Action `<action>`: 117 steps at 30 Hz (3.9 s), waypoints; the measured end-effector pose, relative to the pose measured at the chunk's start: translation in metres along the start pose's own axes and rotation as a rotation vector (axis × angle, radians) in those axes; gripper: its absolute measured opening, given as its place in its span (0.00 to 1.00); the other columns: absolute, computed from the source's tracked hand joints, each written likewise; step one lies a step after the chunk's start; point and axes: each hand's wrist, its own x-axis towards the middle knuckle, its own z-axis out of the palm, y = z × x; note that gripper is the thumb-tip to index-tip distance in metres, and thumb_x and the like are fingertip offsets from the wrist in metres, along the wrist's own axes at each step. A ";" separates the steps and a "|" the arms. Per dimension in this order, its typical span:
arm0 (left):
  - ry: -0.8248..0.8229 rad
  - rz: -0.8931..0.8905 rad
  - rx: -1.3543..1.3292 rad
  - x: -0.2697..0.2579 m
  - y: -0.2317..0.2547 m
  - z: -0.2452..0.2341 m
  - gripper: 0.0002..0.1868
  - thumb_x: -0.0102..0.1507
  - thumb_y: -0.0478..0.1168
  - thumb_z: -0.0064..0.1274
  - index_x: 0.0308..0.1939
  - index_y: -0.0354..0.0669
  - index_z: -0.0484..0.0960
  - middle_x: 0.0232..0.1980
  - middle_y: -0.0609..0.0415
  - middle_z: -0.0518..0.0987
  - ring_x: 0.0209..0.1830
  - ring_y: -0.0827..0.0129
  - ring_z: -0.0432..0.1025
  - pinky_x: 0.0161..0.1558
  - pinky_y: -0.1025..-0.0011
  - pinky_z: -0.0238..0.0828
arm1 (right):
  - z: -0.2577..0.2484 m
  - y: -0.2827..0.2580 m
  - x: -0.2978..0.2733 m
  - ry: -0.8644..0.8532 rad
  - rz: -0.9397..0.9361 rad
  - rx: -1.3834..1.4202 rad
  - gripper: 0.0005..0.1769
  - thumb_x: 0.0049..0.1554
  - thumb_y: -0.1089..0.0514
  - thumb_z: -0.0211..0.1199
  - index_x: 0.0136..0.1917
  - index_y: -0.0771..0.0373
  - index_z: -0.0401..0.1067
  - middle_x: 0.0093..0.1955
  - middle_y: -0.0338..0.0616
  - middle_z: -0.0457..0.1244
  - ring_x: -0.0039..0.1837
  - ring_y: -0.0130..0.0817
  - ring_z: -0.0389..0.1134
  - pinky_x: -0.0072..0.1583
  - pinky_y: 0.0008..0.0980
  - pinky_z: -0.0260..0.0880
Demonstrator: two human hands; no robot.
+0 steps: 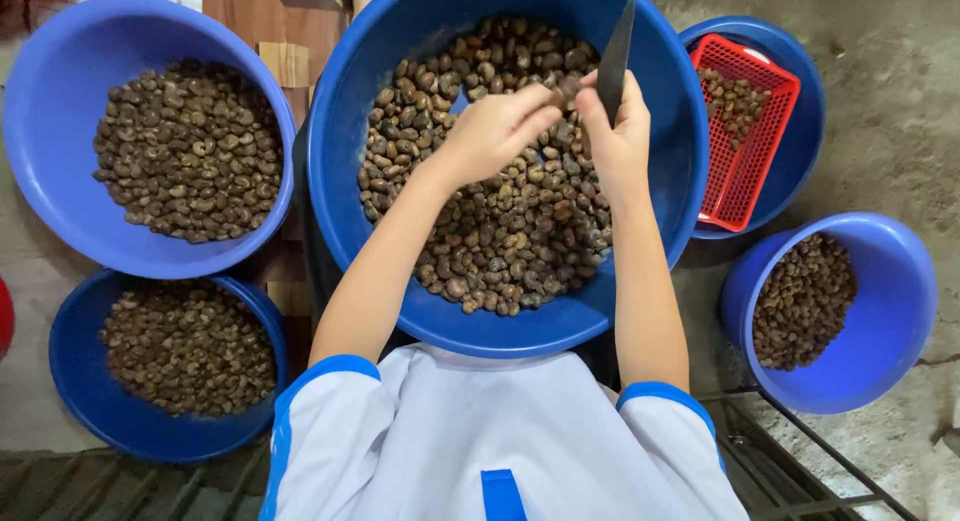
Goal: Manually processing nuts using a small knife in a factory setting.
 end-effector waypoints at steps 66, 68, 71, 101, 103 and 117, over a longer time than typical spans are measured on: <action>0.061 0.154 0.983 -0.009 -0.104 0.030 0.18 0.62 0.40 0.59 0.53 0.41 0.77 0.54 0.48 0.72 0.48 0.54 0.69 0.49 0.64 0.70 | -0.070 0.044 0.050 0.436 -0.319 -0.410 0.04 0.68 0.64 0.57 0.55 0.65 0.64 0.35 0.42 0.65 0.32 0.28 0.64 0.35 0.25 0.61; 0.085 0.083 0.903 -0.008 -0.112 0.038 0.09 0.58 0.35 0.57 0.40 0.36 0.77 0.41 0.46 0.76 0.42 0.53 0.72 0.44 0.63 0.75 | -0.062 0.038 0.051 0.391 -0.385 -0.426 0.05 0.66 0.69 0.59 0.54 0.67 0.64 0.37 0.44 0.67 0.32 0.29 0.64 0.36 0.25 0.64; 0.028 0.030 0.921 -0.007 -0.113 0.038 0.11 0.63 0.42 0.58 0.41 0.37 0.79 0.41 0.48 0.79 0.41 0.54 0.74 0.43 0.63 0.75 | -0.049 0.037 0.052 0.319 -0.366 -0.429 0.05 0.66 0.70 0.60 0.53 0.68 0.66 0.32 0.39 0.63 0.27 0.26 0.59 0.29 0.24 0.55; -0.058 -0.114 0.136 -0.005 -0.016 -0.011 0.14 0.75 0.43 0.40 0.50 0.35 0.76 0.42 0.40 0.82 0.41 0.46 0.79 0.42 0.54 0.76 | 0.011 0.028 0.032 -0.322 0.083 -0.122 0.16 0.70 0.48 0.62 0.52 0.64 0.73 0.36 0.48 0.67 0.37 0.30 0.69 0.37 0.28 0.68; -0.021 -0.091 0.074 -0.004 -0.018 -0.005 0.15 0.75 0.46 0.40 0.50 0.37 0.75 0.39 0.41 0.82 0.39 0.48 0.78 0.40 0.56 0.75 | 0.007 0.027 0.034 -0.292 0.090 -0.081 0.15 0.70 0.49 0.63 0.52 0.64 0.74 0.39 0.47 0.68 0.41 0.30 0.70 0.40 0.29 0.69; 0.031 -0.075 -0.340 0.004 -0.040 0.000 0.18 0.77 0.44 0.32 0.49 0.42 0.78 0.28 0.51 0.80 0.20 0.69 0.74 0.25 0.73 0.74 | 0.009 0.023 0.034 -0.145 -0.110 -0.061 0.17 0.73 0.53 0.58 0.45 0.65 0.73 0.29 0.40 0.58 0.31 0.22 0.57 0.34 0.23 0.50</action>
